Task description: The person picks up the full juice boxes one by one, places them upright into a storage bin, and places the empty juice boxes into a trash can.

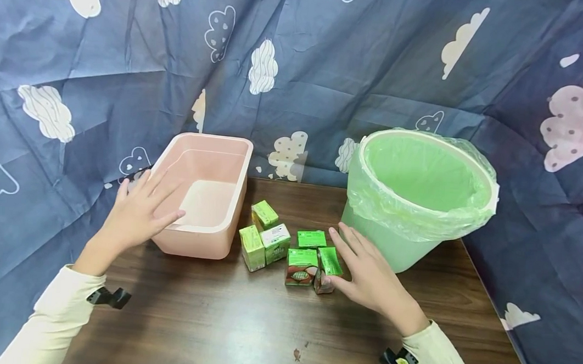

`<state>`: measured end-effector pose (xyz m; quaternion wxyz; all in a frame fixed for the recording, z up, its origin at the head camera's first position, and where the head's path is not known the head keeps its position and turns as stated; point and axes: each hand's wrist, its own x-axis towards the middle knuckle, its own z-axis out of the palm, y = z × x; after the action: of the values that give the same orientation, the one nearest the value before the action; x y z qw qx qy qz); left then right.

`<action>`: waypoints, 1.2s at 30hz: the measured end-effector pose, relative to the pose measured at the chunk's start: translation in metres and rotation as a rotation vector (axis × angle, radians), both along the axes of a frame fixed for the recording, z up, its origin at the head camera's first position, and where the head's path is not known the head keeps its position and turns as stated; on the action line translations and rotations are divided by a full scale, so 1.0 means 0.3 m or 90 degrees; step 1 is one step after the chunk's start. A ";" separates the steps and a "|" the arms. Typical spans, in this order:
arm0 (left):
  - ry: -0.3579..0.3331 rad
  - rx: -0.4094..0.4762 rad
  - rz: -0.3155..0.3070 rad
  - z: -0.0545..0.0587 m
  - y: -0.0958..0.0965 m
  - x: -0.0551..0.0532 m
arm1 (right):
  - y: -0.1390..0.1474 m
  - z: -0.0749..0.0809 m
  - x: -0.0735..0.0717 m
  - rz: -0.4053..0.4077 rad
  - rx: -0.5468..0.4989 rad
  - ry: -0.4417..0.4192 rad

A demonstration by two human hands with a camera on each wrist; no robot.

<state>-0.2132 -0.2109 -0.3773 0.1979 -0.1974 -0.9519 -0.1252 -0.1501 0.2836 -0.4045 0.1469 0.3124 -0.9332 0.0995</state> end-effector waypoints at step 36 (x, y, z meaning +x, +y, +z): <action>-0.234 0.449 0.060 -0.142 -0.173 -0.011 | 0.025 -0.156 -0.050 0.013 -0.126 -0.142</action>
<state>-0.2165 -0.2627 -0.4199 0.0852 -0.0480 -0.8780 -0.4686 -0.1651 0.2911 -0.4513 0.0715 0.2932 -0.9260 0.2266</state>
